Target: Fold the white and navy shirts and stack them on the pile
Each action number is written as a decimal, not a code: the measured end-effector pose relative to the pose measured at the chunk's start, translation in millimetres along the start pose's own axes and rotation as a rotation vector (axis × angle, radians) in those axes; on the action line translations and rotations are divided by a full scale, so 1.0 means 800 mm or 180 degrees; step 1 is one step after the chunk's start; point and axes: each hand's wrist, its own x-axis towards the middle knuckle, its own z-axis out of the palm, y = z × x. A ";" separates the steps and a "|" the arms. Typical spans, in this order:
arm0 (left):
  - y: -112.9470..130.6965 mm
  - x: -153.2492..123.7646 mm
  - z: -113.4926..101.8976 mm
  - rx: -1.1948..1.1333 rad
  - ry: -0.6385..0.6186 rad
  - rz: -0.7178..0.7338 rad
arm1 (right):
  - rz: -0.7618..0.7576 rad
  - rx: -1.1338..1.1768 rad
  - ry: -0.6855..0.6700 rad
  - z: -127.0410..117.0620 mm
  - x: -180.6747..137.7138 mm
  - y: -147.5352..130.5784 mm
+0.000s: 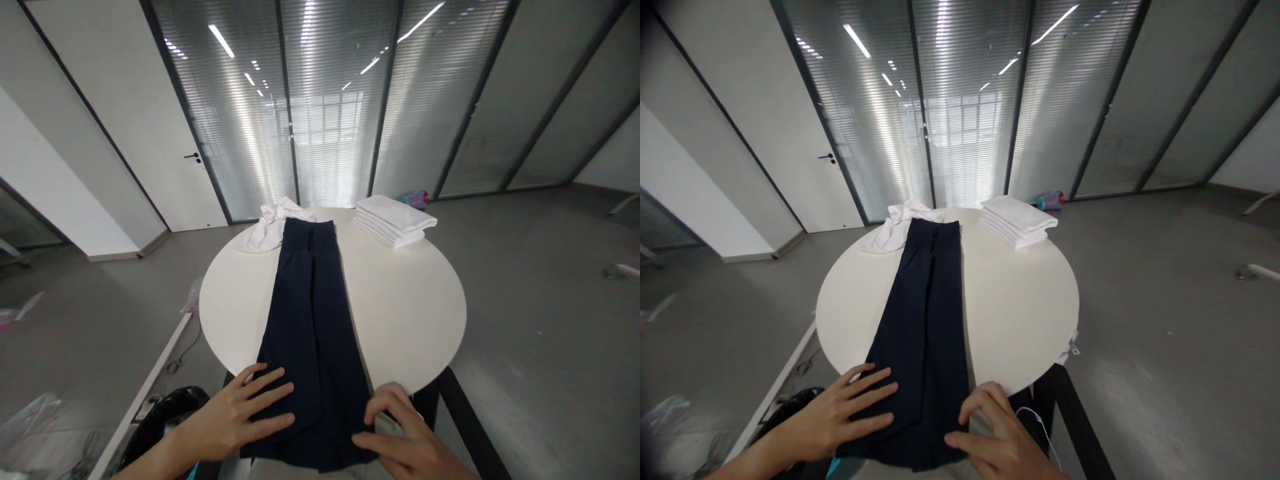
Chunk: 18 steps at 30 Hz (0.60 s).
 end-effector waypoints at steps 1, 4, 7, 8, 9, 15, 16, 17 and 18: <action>0.001 -0.001 0.000 0.0003 -0.0003 -0.0015 | 0.0096 -0.0037 -0.0073 0.001 -0.003 -0.002; 0.005 -0.003 0.000 -0.0031 0.0019 -0.0052 | 0.0453 0.0090 -0.0367 0.002 -0.012 -0.003; 0.008 -0.002 0.000 -0.0073 0.0108 -0.0118 | 0.0681 0.0374 -0.0493 0.003 -0.020 -0.003; 0.009 -0.002 0.000 -0.0069 0.0144 -0.0133 | 0.0701 0.0471 -0.0510 0.003 -0.021 -0.003; 0.009 -0.001 0.001 -0.0056 0.0175 -0.0144 | 0.0701 0.0561 -0.0511 0.004 -0.021 -0.003; 0.014 0.000 0.003 0.0004 0.0143 -0.0218 | 0.0578 0.0598 0.0286 0.018 -0.018 -0.006; 0.015 0.000 0.004 0.0006 0.0124 -0.0227 | 0.0551 0.0540 0.0426 0.021 -0.018 -0.007; 0.016 0.000 0.004 0.0008 0.0108 -0.0233 | 0.0524 0.0485 0.0544 0.023 -0.018 -0.008; 0.017 0.000 0.004 0.0009 0.0098 -0.0239 | 0.0492 0.0442 0.0639 0.025 -0.019 -0.009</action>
